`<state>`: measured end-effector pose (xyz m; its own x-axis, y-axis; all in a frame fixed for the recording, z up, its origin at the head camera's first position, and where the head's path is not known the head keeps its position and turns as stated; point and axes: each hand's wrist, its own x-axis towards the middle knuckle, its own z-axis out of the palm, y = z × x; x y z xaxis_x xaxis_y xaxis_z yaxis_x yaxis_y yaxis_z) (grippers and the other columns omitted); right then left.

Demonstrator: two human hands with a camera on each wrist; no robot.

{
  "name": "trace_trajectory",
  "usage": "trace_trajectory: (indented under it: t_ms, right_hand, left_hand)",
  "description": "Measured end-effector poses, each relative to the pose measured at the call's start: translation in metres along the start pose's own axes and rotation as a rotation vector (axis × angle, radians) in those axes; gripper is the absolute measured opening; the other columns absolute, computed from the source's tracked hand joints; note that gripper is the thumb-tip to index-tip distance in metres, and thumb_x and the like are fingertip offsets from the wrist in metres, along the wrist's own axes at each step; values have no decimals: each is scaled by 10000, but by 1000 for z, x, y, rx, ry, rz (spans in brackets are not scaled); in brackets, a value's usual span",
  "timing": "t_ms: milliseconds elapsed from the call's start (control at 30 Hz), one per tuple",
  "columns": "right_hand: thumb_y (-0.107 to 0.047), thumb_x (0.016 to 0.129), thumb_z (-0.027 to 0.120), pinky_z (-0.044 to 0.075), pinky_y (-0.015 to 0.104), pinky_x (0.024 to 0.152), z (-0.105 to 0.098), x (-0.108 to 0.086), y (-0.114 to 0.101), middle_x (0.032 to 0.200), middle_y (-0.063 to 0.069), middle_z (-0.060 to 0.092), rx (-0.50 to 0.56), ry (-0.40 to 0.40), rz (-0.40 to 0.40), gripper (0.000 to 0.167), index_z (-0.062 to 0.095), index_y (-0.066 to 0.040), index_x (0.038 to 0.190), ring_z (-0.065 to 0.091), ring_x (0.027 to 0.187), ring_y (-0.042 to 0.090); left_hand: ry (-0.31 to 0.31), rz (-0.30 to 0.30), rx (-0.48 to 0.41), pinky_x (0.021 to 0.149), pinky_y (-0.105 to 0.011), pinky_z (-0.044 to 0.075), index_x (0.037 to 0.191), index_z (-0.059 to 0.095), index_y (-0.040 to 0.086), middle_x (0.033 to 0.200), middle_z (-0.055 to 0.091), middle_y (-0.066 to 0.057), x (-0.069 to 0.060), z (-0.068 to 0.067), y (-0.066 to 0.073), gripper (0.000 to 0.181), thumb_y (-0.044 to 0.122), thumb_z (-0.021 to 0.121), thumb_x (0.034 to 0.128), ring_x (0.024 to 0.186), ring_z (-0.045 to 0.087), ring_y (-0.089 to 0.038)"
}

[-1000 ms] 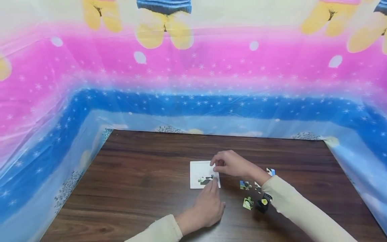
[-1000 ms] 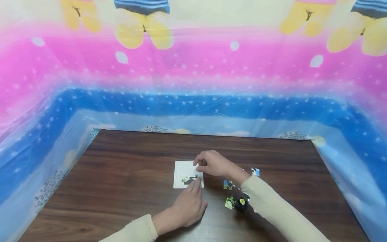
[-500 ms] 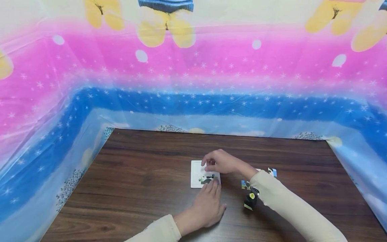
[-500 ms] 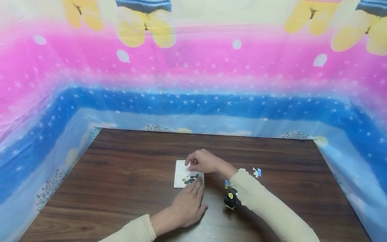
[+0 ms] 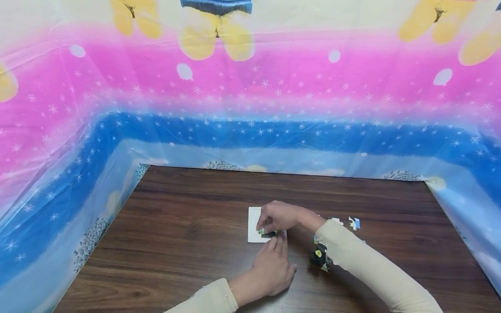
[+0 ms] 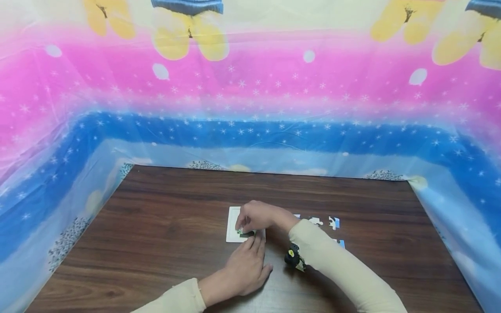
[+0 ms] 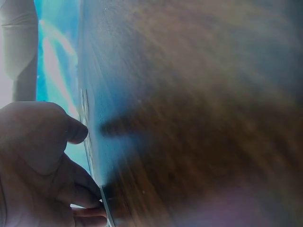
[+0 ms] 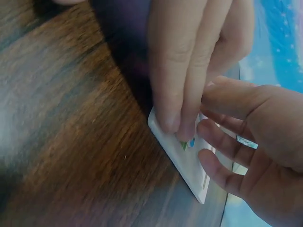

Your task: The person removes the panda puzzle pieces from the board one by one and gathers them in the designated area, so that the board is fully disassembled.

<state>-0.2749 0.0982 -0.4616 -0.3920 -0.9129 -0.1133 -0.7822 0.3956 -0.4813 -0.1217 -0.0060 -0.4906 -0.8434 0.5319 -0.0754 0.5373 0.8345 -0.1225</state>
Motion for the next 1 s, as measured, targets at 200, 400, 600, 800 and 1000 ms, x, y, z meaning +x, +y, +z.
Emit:
trace_trajectory:
  t_ms: [200,400,600,800,1000]
  right_hand:
    - [-67,938,736,538,198,766,2,0,0,957,-64,669,1,-23,57,172,812,-164,1057,612,838,7]
    - [-100,949,729,540,225,800,5,0,-1,969,-79,659,-16,-6,67,144,799,-171,1052,608,853,17]
    - [-133,962,716,515,226,733,5,-3,0,946,-84,671,-32,10,69,151,807,-171,1077,564,790,15]
    - [-138,962,711,535,237,774,5,-4,1,1004,-85,667,-24,13,65,116,762,-194,1050,600,833,18]
    - [-117,977,693,548,237,772,4,-4,3,963,-113,691,49,26,77,114,716,-229,984,634,845,15]
  left_hand:
    - [2,-5,18,1188,-315,343,1505,440,-60,1592,408,-195,0,-1,0,713,494,394,1059,1464,390,-259]
    - [10,3,27,1174,-315,356,1494,464,-51,1570,448,-177,-1,-1,-1,704,497,397,1057,1443,409,-240]
    - [2,8,26,1166,-317,365,1493,464,-50,1563,458,-174,0,-2,-2,706,501,392,1057,1429,422,-237]
    - [-22,21,33,1191,-316,335,1508,446,-43,1587,426,-171,0,-3,-2,705,500,371,1064,1471,385,-222]
    - [-11,15,43,1186,-312,339,1508,446,-43,1585,429,-172,0,-3,-2,718,512,383,1057,1467,384,-223]
